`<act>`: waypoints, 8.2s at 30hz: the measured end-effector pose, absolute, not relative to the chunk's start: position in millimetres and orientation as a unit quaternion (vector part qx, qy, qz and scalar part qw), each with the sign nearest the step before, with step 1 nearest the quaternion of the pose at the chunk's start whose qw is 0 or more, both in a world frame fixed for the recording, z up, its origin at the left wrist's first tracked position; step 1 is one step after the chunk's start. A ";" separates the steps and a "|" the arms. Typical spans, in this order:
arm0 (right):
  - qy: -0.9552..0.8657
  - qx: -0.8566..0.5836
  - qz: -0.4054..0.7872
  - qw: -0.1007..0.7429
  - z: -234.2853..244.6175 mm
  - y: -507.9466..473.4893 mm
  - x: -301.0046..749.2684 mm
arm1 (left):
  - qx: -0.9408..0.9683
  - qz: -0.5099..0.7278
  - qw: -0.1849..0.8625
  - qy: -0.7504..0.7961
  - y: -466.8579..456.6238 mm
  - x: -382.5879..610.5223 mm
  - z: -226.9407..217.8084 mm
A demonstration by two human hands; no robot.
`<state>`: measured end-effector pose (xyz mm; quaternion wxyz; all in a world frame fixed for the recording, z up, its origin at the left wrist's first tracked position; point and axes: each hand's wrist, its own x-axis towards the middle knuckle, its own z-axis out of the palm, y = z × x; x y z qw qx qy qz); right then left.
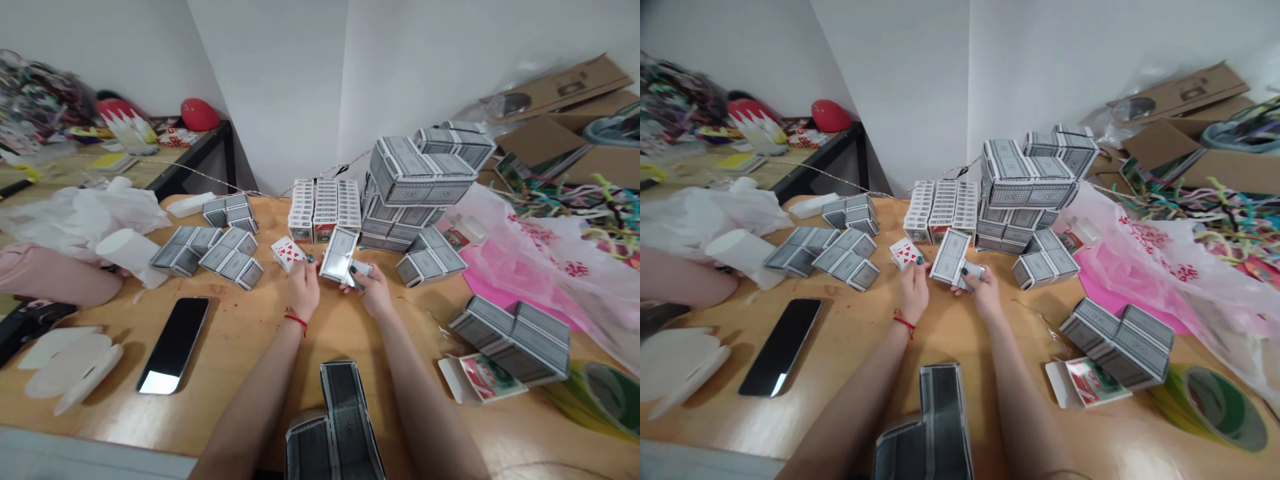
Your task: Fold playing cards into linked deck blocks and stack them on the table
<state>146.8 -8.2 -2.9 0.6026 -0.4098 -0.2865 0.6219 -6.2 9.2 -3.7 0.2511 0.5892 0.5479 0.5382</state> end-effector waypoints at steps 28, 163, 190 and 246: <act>-0.202 -0.300 0.750 0.554 2.2 -11.2 150.7 | 0.679 0.478 -0.024 0.557 22.6 -24.8 0.7; -0.518 -0.556 0.566 0.319 -4.7 -58.3 197.1 | 0.607 0.429 0.427 0.515 -8.8 -29.6 -12.0; -0.493 -0.528 0.632 0.281 -1.6 -19.3 206.0 | 0.618 0.425 0.405 0.523 15.6 -32.8 -12.1; -0.389 -0.545 0.585 0.458 -10.6 -57.1 174.3 | 0.564 0.444 0.504 0.480 -7.6 -22.7 -4.0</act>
